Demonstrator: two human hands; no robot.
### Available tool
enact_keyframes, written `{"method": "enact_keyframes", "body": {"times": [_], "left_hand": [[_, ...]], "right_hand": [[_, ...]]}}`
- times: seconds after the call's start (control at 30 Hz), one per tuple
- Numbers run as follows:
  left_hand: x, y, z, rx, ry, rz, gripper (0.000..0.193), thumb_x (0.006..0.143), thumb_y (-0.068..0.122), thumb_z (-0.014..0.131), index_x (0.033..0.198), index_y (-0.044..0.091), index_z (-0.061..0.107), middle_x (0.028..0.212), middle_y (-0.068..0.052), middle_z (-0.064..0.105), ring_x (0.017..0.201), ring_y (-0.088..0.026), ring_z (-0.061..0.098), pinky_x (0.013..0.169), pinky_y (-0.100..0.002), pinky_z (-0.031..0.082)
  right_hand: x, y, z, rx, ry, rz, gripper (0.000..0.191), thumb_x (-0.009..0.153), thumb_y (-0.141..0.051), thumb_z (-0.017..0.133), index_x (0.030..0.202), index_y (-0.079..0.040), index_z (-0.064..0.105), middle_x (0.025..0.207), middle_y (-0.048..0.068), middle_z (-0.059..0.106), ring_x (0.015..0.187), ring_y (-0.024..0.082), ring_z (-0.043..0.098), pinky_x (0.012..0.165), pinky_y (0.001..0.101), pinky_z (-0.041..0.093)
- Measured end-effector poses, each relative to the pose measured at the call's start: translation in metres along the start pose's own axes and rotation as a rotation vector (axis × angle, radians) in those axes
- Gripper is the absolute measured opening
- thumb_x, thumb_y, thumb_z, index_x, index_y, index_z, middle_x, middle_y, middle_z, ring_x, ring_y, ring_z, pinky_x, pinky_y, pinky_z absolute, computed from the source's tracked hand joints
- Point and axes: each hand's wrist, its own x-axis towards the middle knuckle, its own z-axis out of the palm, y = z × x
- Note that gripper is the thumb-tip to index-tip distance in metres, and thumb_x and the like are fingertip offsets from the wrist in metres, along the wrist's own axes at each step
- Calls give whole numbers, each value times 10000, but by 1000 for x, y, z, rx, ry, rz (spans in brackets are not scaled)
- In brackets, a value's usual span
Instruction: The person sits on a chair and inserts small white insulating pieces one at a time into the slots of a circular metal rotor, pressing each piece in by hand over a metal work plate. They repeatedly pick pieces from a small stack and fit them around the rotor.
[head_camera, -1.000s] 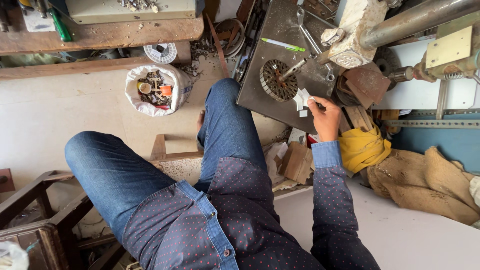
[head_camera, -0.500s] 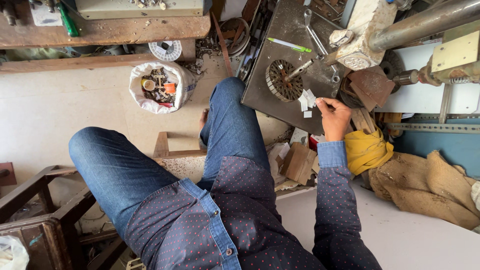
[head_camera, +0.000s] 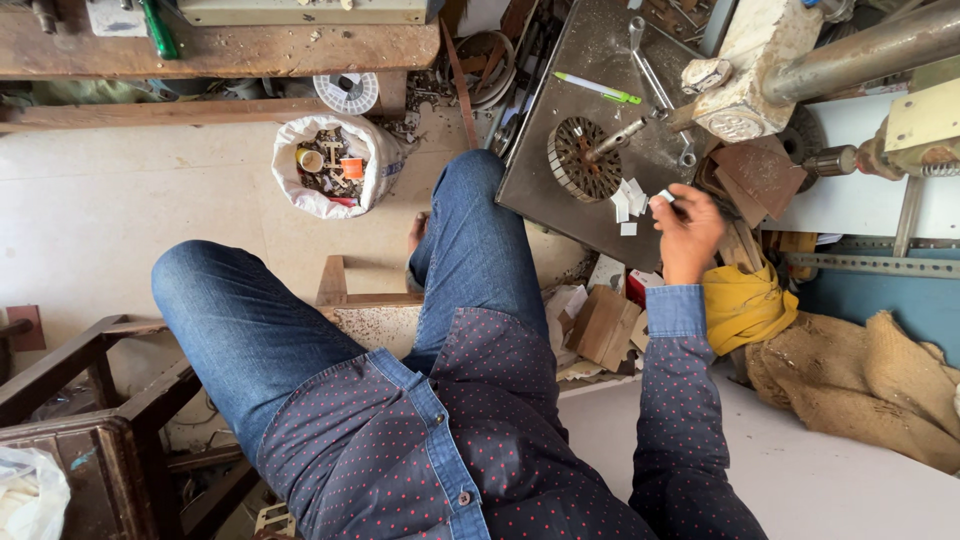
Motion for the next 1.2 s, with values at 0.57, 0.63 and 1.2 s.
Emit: {"method": "enact_keyframes", "body": {"times": [0.57, 0.63, 1.2], "left_hand": [[-10, 195, 88, -1184, -381, 829, 272, 883, 69, 758, 1144, 52, 685, 1179, -114, 702, 1064, -314, 695, 890, -396, 567], [-8, 198, 91, -1198, -383, 869, 260, 868, 52, 757, 1122, 66, 704, 1155, -105, 704, 1022, -295, 698, 852, -387, 568], [-23, 210, 118, -1366, -457, 641, 110, 871, 16, 767, 977, 30, 738, 1032, -113, 751, 980, -260, 756, 844, -338, 596]], "right_hand": [[-143, -127, 98, 399, -564, 319, 160, 982, -39, 676, 1120, -27, 598, 853, 63, 695, 706, 101, 625, 624, 233, 480], [-146, -126, 104, 419, -572, 333, 153, 983, -37, 696, 1102, -25, 601, 839, 51, 676, 699, 91, 609, 618, 225, 462], [-165, -96, 100, 113, -482, -282, 207, 907, 0, 781, 1112, 0, 751, 1051, 109, 756, 901, 147, 723, 782, 247, 586]]}}
